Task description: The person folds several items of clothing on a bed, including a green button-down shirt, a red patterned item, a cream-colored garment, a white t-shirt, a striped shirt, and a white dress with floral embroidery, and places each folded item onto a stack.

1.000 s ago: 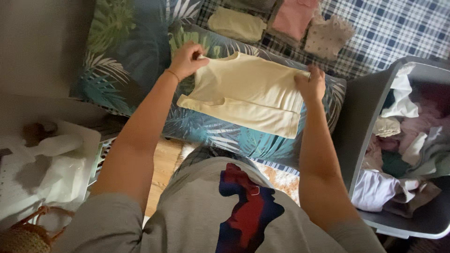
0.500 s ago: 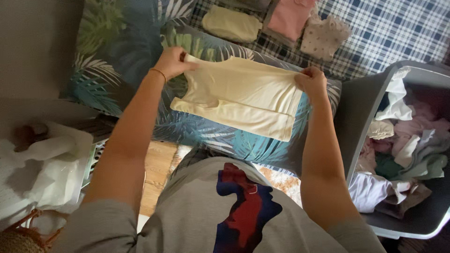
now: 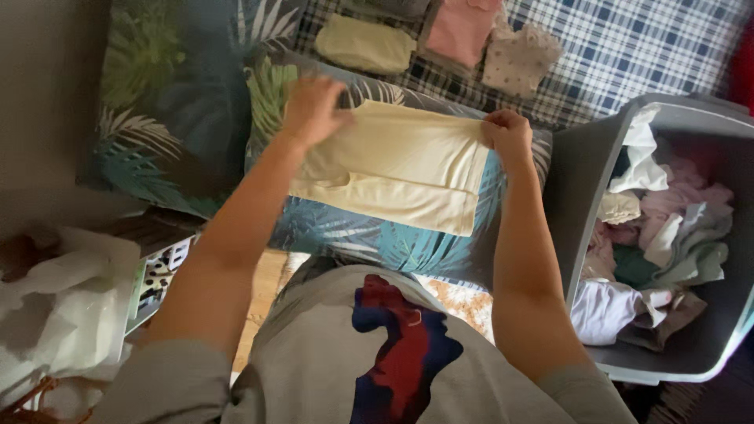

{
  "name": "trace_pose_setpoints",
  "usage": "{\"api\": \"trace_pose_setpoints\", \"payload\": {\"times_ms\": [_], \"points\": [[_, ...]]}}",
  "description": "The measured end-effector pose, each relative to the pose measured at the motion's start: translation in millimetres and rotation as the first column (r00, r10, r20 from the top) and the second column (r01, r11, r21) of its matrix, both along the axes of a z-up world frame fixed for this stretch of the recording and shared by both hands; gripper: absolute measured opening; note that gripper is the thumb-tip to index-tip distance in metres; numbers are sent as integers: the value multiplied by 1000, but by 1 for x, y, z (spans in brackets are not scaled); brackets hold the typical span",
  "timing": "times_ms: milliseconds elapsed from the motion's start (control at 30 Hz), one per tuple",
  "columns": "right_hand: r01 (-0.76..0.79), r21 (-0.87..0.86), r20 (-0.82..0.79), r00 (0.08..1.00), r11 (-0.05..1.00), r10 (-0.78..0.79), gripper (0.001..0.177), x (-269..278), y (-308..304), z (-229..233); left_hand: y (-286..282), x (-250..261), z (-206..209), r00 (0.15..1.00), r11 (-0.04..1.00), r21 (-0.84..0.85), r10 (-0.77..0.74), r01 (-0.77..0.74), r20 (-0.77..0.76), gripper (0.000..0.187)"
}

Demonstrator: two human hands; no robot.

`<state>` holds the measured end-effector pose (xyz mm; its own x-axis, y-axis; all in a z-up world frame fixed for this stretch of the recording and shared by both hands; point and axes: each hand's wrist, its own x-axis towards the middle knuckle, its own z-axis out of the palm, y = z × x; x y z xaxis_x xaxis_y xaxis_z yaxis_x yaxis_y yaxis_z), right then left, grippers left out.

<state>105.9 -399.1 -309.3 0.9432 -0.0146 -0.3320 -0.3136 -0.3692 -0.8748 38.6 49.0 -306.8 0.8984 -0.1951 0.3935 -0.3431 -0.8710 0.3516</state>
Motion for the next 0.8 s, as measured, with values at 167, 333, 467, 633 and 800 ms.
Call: {"api": "trace_pose_setpoints", "payload": {"times_ms": [167,333,467,633,800], "points": [[-76,-27,119,990,997,78,12,-14,-6,15,-37,30,2,864,997,-15,-78,81,-498,24],[-187,67,202,965,980,170,6,-72,-26,29,-23,-4,10,880,932,-182,-356,312,-315,13],[-185,-265,201,949,946,242,9,-151,-17,52,-26,-68,25,895,898,23,-435,440,-100,12],[-137,-521,279,906,843,319,26,-200,19,70,-38,-116,37,955,940,169,-291,298,-66,19],[-35,-596,466,799,802,381,58,-189,95,8,-125,-135,11,961,962,-11,-270,271,53,26]]}}
